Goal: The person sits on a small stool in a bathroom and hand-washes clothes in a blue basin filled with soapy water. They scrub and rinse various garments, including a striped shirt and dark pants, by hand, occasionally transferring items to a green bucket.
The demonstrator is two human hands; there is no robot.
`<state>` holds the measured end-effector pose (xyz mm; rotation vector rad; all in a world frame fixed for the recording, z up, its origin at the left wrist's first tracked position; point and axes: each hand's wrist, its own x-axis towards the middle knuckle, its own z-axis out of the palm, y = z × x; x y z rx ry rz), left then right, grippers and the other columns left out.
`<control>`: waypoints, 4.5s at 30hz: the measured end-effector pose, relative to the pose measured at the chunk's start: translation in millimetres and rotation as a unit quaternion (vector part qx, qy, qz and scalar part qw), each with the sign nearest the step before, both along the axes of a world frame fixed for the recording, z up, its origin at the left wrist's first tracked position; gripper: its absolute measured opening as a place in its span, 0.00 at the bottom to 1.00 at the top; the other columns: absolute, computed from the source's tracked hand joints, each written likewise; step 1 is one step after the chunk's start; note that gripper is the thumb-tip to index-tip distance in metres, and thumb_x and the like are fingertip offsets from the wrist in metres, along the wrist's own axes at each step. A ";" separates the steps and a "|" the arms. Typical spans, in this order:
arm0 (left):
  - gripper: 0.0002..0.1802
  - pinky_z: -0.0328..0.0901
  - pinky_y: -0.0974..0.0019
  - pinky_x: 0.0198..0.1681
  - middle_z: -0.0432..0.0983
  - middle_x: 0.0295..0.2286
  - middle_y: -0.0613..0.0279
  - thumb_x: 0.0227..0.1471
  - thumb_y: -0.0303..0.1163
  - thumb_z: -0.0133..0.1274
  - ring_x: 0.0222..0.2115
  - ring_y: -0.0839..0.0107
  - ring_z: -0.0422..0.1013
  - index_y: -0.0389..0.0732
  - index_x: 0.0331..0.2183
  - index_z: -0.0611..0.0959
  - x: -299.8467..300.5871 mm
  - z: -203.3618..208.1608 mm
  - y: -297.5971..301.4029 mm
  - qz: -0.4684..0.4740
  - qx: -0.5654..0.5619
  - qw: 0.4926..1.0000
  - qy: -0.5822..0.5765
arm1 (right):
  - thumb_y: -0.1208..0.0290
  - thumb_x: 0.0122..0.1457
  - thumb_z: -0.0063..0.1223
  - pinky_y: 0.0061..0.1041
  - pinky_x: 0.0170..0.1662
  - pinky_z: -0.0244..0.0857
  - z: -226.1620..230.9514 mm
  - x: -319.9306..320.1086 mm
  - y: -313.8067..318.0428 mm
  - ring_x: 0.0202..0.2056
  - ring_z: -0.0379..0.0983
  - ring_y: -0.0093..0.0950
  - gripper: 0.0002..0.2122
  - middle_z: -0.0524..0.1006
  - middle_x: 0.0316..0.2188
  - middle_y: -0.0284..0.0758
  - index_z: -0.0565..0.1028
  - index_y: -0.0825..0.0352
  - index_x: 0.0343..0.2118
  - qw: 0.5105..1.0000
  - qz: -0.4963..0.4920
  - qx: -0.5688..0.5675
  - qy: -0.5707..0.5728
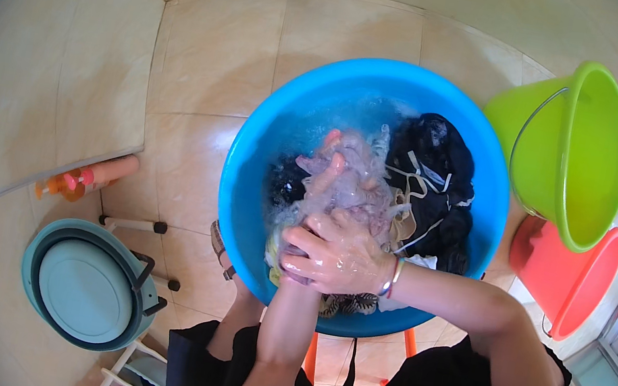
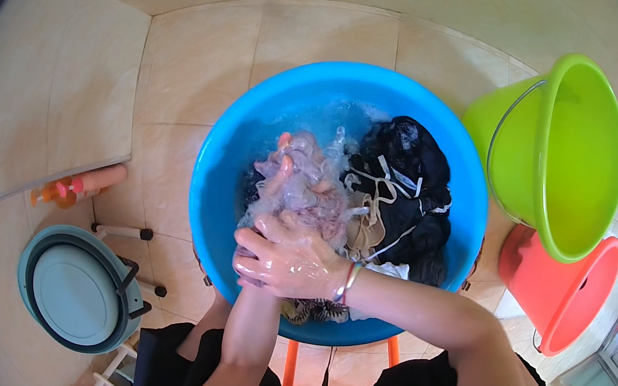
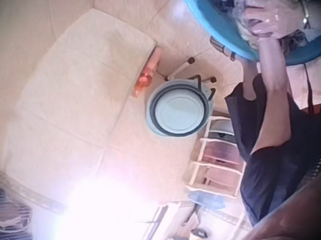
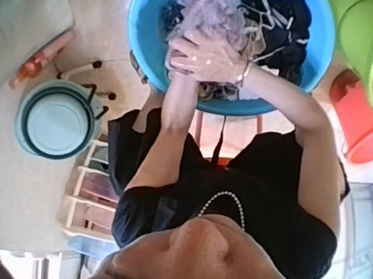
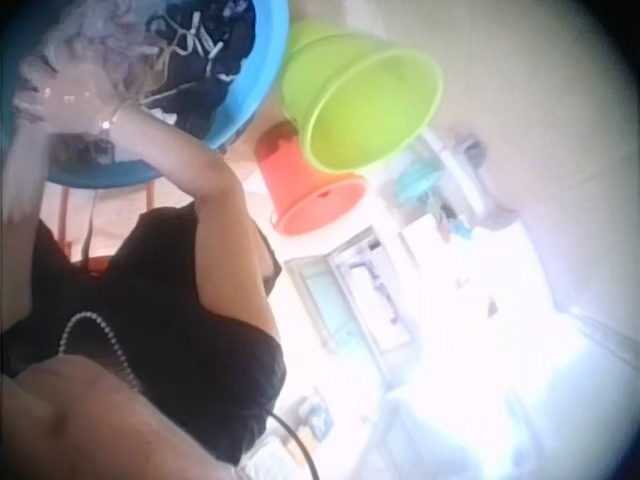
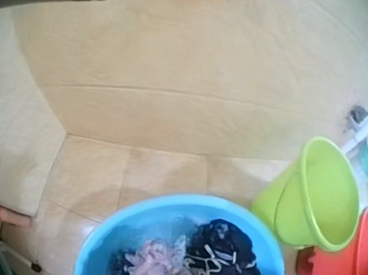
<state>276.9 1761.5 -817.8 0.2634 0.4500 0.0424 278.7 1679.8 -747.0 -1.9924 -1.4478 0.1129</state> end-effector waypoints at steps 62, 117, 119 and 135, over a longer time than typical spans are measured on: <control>0.26 0.61 0.56 0.55 0.70 0.51 0.59 0.57 0.47 0.46 0.52 0.60 0.66 0.43 0.53 0.72 -15.0 -1.4 -4.9 0.065 0.094 0.953 0.282 | 0.62 0.54 0.55 0.37 0.31 0.69 -120.1 96.2 -12.0 0.29 0.75 0.42 0.09 0.77 0.26 0.37 0.76 0.62 0.25 0.935 -0.313 -0.102 0.132; 0.23 0.62 0.55 0.56 0.70 0.51 0.56 0.54 0.20 0.44 0.51 0.58 0.67 0.40 0.53 0.71 -37.4 -101.6 44.3 0.106 0.110 0.930 0.336 | 0.63 0.55 0.54 0.43 0.47 0.68 -150.1 81.7 -14.6 0.48 0.69 0.46 0.23 0.72 0.48 0.47 0.68 0.54 0.56 0.949 -0.126 -0.288 -0.028; 0.21 0.62 0.56 0.55 0.71 0.49 0.56 0.54 0.21 0.46 0.49 0.59 0.68 0.40 0.51 0.73 -21.5 -112.8 29.6 0.092 0.121 0.934 0.322 | 0.68 0.55 0.51 0.40 0.45 0.69 -179.0 107.5 -14.7 0.45 0.72 0.43 0.16 0.72 0.50 0.46 0.75 0.57 0.48 0.848 -0.209 -0.469 0.128; 0.24 0.58 0.57 0.56 0.61 0.53 0.62 0.61 0.46 0.43 0.51 0.63 0.62 0.45 0.54 0.66 -1.8 7.0 15.9 -0.050 -0.050 0.997 0.005 | 0.65 0.38 0.59 0.30 0.36 0.60 -1.0 1.3 -1.9 0.38 0.66 0.28 0.09 0.70 0.35 0.28 0.75 0.56 0.26 0.998 0.004 0.005 0.058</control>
